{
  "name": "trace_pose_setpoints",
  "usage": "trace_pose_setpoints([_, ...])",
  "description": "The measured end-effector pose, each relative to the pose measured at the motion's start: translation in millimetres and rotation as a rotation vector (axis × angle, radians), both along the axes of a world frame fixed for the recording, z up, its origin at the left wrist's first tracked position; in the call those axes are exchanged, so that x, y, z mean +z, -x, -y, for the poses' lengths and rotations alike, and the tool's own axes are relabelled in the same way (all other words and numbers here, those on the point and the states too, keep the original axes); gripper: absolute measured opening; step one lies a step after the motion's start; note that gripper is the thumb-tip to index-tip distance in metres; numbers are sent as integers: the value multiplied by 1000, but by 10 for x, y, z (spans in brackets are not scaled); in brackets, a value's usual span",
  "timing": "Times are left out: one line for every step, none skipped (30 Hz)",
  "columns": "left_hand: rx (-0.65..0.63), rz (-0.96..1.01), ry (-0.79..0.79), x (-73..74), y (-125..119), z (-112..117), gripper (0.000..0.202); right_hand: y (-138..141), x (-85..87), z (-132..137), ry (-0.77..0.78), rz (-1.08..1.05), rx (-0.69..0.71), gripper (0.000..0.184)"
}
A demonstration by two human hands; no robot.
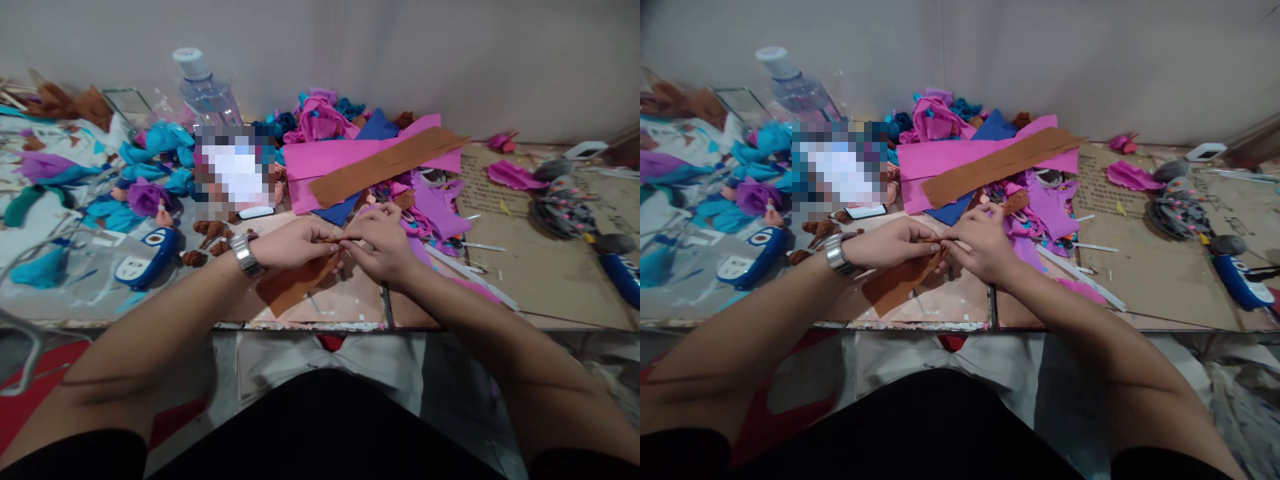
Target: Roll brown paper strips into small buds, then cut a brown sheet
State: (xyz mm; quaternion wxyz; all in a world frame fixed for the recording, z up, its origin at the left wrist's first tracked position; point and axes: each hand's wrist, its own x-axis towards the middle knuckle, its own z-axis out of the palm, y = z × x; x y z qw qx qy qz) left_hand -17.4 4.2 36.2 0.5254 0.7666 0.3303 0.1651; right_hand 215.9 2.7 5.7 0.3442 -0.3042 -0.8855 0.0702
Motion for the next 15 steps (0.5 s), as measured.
trace_pose_setpoints([-5, 10, 40, 3, 2, -2, 31, -2, 1, -1, -12, -7, 6, 13])
trace_pose_setpoints([-13, 24, 76, 6, 3, -3, 31, -3, 2, -2, -23, -14, 15, 12])
trace_pose_setpoints([-20, 42, 106, 9, 4, -4, 29, -5, 2, -2, -32, -22, 23, 11])
trace_pose_setpoints([-26, 61, 131, 11, 4, -3, 27, -7, 0, -2, -39, -29, 31, 10])
trace_pose_setpoints([-32, 81, 152, 12, 4, -2, 25, -10, -2, -3, -43, -31, 37, 10])
trace_pose_setpoints([-36, 99, 173, 13, 5, 0, 24, -15, -5, -3, -46, -30, 39, 9])
trace_pose_setpoints([-33, 112, 188, 14, 5, 2, 23, -19, -9, -4, -45, -25, 38, 9])
trace_pose_setpoints([-19, 123, 194, 14, 5, 4, 25, -25, -13, -5, -45, -17, 36, 9])
trace_pose_setpoints([3, 127, 191, 15, 5, 8, 27, -30, -17, -7, -44, -9, 34, 9])
trace_pose_setpoints([26, 125, 183, 17, 4, 11, 30, -35, -21, -8, -44, -3, 31, 8])
trace_pose_setpoints([48, 118, 173, 20, 3, 15, 34, -39, -23, -9, -45, -1, 29, 8])
trace_pose_setpoints([64, 107, 168, 23, 1, 18, 36, -41, -24, -9, -48, -1, 30, 8])
trace_pose_setpoints([71, 95, 169, 26, -2, 22, 38, -41, -24, -9, -51, -1, 31, 8])
trace_pose_setpoints([69, 83, 176, 29, -5, 24, 38, -41, -22, -8, -55, -3, 35, 8])
trace_pose_setpoints([66, 72, 183, 31, -8, 26, 38, -39, -20, -7, -58, -4, 39, 8])
